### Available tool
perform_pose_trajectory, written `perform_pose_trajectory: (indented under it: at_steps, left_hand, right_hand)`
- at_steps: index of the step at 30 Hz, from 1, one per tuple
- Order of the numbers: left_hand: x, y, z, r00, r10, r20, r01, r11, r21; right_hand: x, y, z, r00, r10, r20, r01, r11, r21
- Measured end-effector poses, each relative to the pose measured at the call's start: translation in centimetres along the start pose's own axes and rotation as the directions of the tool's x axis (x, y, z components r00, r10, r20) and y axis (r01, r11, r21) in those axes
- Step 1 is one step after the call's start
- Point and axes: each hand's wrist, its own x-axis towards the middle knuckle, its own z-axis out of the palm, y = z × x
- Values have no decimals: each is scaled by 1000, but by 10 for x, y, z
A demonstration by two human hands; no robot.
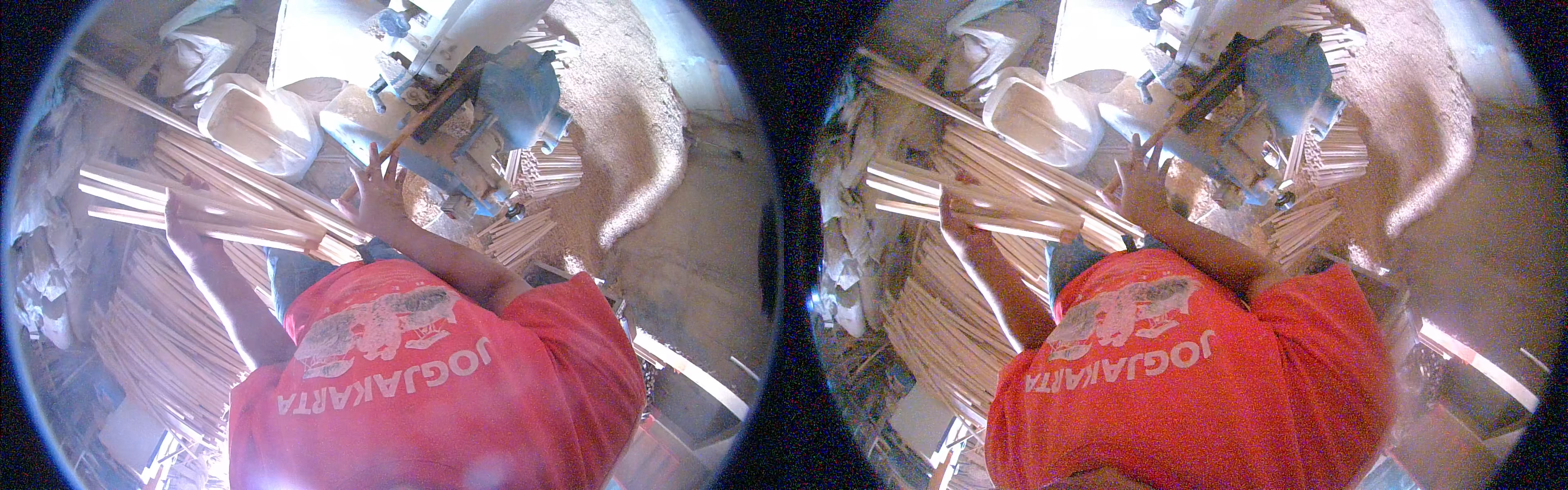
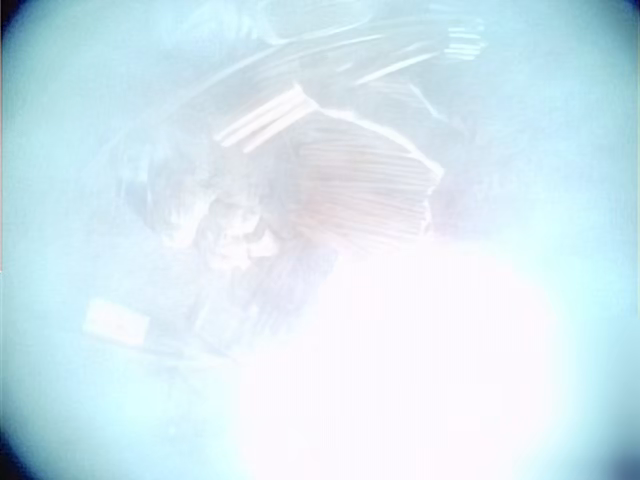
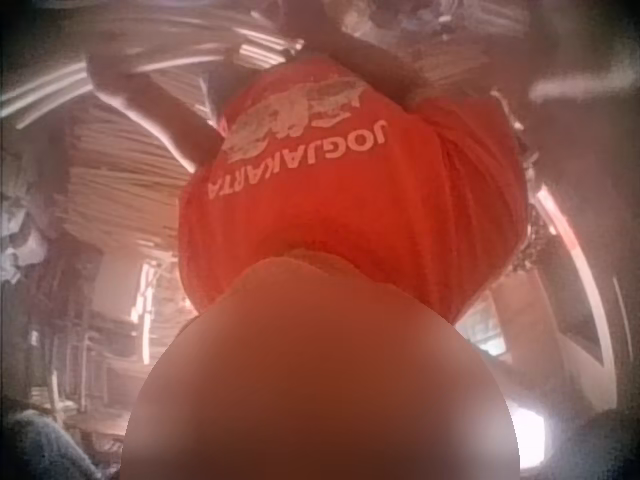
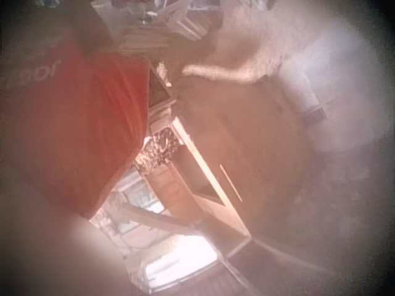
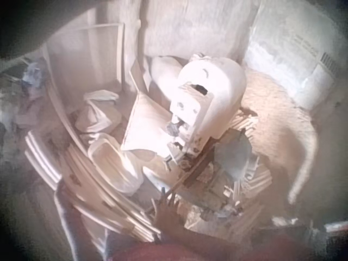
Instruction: The person feeds thin wooden rods one at a time through a stationary shaping machine, guiding each rod with both hands and collecting the finished pieces. The process is repeated continuously as the person maintains a steady feed rate and keeps the rods aligned with the machine's cutting head.
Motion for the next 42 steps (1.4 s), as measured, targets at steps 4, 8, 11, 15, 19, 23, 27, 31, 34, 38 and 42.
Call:
perform_pose_trajectory:
  at_steps: [4, 8, 11, 15, 19, 23, 27, 31, 34, 38, 42]
  left_hand:
    - [6, -4, -11, 998, -23, -52, 17, 995, -97]
    - [8, -4, -12, 999, -26, -42, 21, 995, -101]
    - [5, -3, -10, 1000, -22, -20, 20, 996, -85]
    - [3, -1, -9, 1000, 5, 0, -5, 999, -34]
    - [5, -1, -12, 995, 9, 95, 3, 992, -124]
    - [6, -3, -15, 1000, -10, 3, 10, 999, -48]
    - [8, -5, -14, 1000, -14, -15, 12, 995, -103]
    - [9, -3, -13, 1000, -8, -20, 6, 996, -90]
    - [9, -2, -13, 999, -37, -20, 36, 995, -89]
    - [9, -3, -14, 999, -37, -25, 34, 994, -107]
    - [10, -5, -16, 1000, -21, -12, 19, 992, -127]
  right_hand:
    - [4, 7, -6, 994, -111, -15, 110, 992, -62]
    - [9, 14, -1, 981, -189, -36, 186, 979, -81]
    - [13, 19, 1, 975, -219, -41, 215, 972, -91]
    - [18, 22, 4, 973, -229, -27, 226, 969, -97]
    - [24, 23, 11, 962, -269, -50, 262, 958, -120]
    - [27, 25, 16, 953, -294, -74, 283, 950, -133]
    - [30, 31, 19, 951, -301, -66, 293, 949, -117]
    - [33, 35, 23, 948, -299, -114, 285, 951, -119]
    - [36, 37, 24, 952, -288, -105, 276, 954, -119]
    - [37, 39, 23, 953, -284, -104, 268, 953, -142]
    - [40, 43, 21, 957, -272, -99, 254, 954, -159]
